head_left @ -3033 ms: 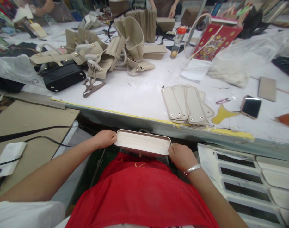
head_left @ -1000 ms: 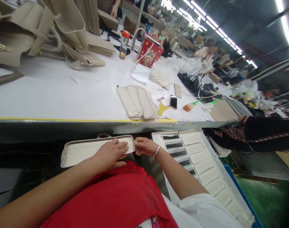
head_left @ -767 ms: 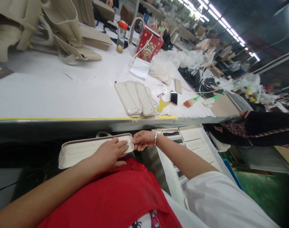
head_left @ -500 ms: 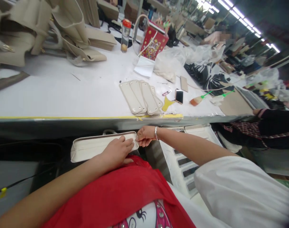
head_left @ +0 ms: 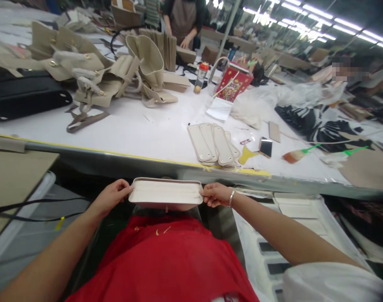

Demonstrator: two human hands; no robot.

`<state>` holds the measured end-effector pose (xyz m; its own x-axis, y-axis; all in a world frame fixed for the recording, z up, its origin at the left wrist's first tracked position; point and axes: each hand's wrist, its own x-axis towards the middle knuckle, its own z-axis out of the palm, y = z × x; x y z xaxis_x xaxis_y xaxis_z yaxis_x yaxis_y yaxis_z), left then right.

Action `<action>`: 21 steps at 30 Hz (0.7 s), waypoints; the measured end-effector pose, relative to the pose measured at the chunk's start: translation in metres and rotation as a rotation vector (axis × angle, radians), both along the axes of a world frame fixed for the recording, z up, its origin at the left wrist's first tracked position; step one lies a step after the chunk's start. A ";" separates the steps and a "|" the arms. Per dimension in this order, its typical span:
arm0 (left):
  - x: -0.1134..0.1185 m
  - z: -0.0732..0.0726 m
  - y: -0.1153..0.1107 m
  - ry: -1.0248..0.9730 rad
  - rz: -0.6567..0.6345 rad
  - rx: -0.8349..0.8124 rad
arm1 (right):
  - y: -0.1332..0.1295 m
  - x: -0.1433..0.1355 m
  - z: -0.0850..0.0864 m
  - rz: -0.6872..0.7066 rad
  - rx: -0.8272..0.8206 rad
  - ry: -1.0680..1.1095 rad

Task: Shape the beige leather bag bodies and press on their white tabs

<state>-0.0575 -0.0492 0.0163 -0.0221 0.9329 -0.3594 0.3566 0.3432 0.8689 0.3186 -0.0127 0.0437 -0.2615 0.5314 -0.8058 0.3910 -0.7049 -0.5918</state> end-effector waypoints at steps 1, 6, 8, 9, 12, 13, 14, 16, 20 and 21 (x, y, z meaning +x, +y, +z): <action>-0.001 -0.005 0.003 -0.061 -0.039 -0.052 | 0.001 -0.001 0.001 0.026 -0.009 -0.011; -0.006 -0.006 0.022 0.162 -0.212 0.037 | 0.009 0.000 0.003 0.134 0.024 -0.038; -0.005 0.004 0.031 0.332 -0.322 0.088 | 0.010 0.005 0.000 0.188 0.050 -0.048; -0.001 0.010 0.035 0.393 -0.365 0.118 | 0.011 0.008 -0.002 0.221 0.084 -0.058; 0.034 0.029 0.045 0.478 -0.435 0.315 | 0.013 0.014 -0.007 0.284 0.428 -0.094; 0.052 0.033 0.049 0.477 -0.465 0.391 | 0.013 0.014 -0.007 0.297 0.605 -0.113; 0.072 0.036 0.052 0.466 -0.534 0.436 | 0.014 0.012 -0.007 0.320 0.778 -0.138; 0.110 0.038 0.059 0.415 -0.715 0.422 | 0.015 0.008 -0.005 0.430 1.046 -0.214; 0.150 0.032 0.074 0.341 -0.903 0.357 | 0.018 -0.003 0.000 0.730 1.258 -0.422; 0.151 0.029 0.077 0.333 -0.914 0.351 | 0.019 -0.004 0.001 0.774 1.273 -0.462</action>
